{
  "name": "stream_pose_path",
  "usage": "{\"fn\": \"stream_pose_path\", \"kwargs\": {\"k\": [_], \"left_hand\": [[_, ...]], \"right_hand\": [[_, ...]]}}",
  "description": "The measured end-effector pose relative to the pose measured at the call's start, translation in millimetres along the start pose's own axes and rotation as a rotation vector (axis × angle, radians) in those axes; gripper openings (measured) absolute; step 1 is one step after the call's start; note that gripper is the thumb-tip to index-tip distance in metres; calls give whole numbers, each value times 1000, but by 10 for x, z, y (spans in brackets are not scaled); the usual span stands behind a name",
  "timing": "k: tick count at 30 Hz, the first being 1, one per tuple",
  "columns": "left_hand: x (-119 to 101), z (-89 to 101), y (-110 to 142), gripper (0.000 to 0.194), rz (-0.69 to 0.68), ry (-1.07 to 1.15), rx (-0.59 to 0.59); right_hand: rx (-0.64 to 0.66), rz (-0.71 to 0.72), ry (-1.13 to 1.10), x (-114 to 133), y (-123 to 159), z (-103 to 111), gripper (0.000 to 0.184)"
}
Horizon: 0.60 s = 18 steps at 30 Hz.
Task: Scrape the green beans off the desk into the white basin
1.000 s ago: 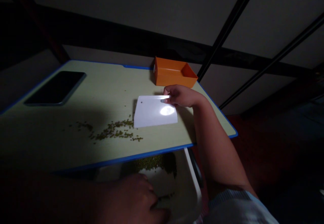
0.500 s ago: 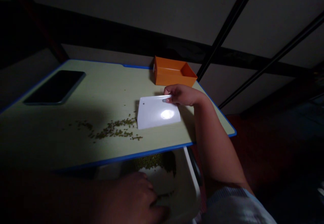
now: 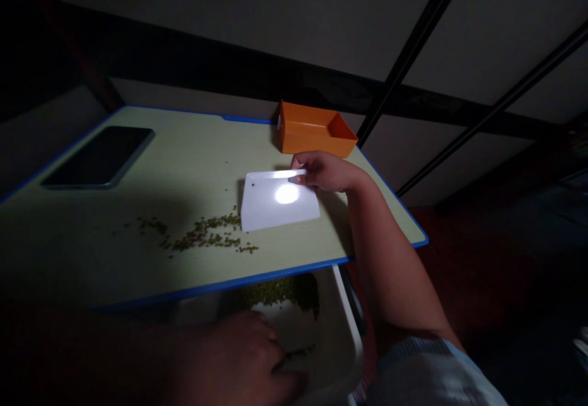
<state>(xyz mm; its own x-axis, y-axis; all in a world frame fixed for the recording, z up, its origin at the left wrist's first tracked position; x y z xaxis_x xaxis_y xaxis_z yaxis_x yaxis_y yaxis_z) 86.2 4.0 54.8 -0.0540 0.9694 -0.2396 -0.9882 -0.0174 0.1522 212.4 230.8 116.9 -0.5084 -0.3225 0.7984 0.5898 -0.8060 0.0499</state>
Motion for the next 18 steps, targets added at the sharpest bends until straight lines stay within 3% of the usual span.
{"fn": "stream_pose_path", "kwargs": {"k": [14, 18], "left_hand": [[15, 57, 19, 11, 33, 8, 2], [19, 50, 13, 10, 32, 27, 67]], "right_hand": [[95, 78, -44, 42, -27, -112, 25], [121, 79, -22, 51, -21, -116, 24]]}}
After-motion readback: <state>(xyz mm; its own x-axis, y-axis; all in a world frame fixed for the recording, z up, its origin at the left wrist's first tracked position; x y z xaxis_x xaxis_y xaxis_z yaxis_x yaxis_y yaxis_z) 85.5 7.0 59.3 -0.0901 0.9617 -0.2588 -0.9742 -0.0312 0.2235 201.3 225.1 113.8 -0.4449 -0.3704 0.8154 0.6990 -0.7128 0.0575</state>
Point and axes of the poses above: each hand's wrist, its own y-axis away from the middle knuckle, its own z-axis out of the back of the hand, x = y × z, the point moved 7 cm from there along -y, towards the middle knuckle, and after that the axes turned 4 degrees about z, right-handed, at the moved point
